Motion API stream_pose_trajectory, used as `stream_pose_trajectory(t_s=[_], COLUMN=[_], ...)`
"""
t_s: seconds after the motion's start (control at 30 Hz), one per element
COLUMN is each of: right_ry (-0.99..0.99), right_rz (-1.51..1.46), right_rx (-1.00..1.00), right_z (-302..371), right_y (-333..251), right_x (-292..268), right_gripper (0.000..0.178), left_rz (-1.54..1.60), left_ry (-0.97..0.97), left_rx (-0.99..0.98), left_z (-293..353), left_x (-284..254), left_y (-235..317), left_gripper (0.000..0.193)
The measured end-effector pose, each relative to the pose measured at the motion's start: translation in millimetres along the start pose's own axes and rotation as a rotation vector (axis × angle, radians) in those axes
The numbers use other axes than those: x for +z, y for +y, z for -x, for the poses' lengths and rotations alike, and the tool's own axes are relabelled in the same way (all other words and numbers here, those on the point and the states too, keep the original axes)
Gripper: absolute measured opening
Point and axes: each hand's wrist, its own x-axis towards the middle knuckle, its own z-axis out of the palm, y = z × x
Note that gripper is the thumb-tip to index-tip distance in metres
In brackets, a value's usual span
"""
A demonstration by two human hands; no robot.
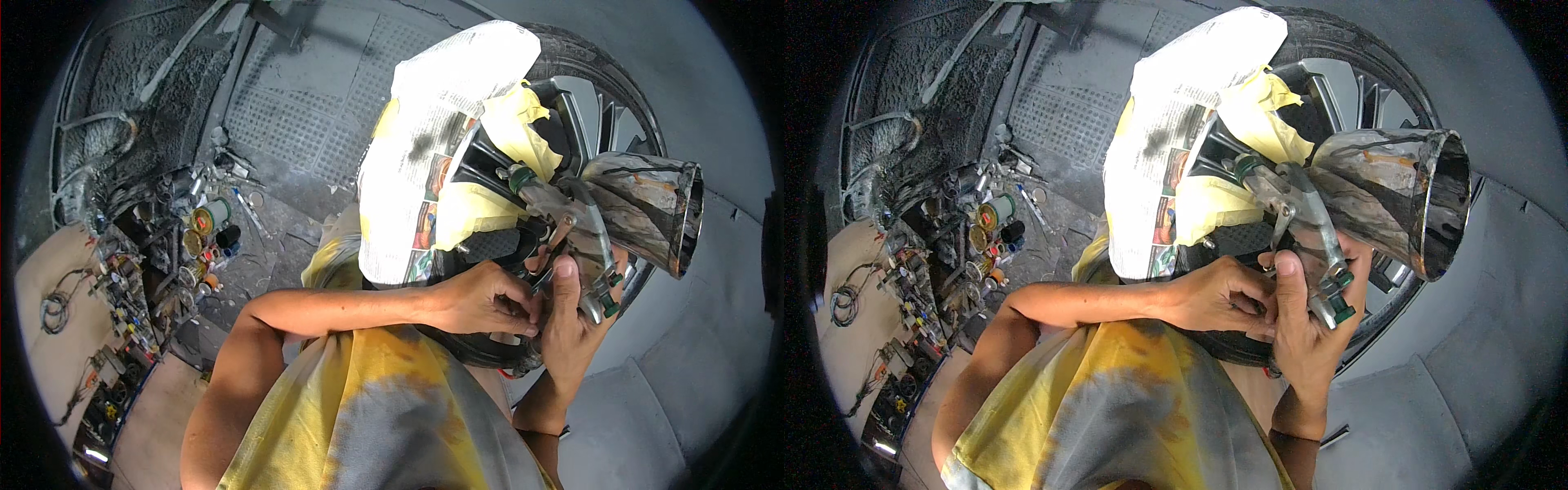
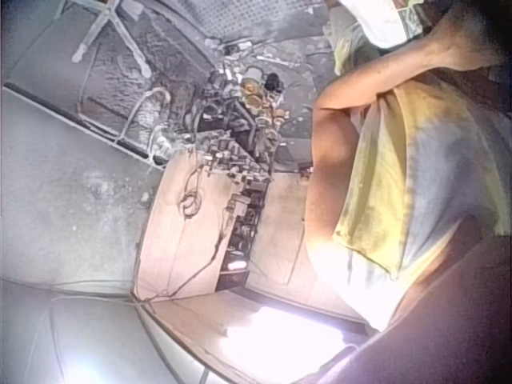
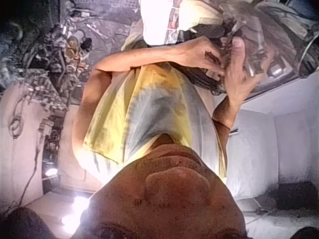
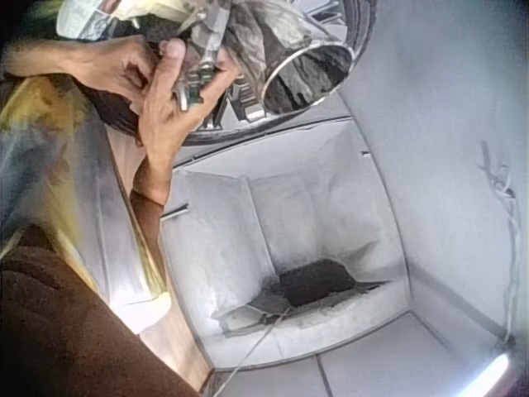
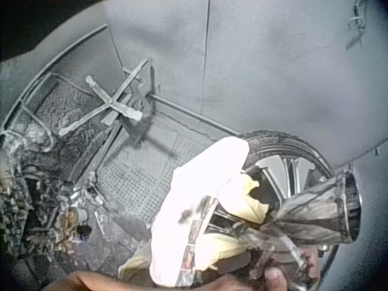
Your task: Preparing and mixing paint, then using a spray gun to paint a car wheel in a workshop booth.
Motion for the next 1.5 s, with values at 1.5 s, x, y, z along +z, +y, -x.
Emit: stream_pose_trajectory(t_s=[1.5], right_ry=[-0.073], right_rz=[0.067], right_rx=[-0.028], right_z=[10], right_y=[2], right_x=[-1], right_gripper=[0.033], left_rz=[0.0], left_ry=[0.01], left_rx=[-0.062], left_z=[11], left_x=[11], left_y=[0], left_gripper=[0.015])
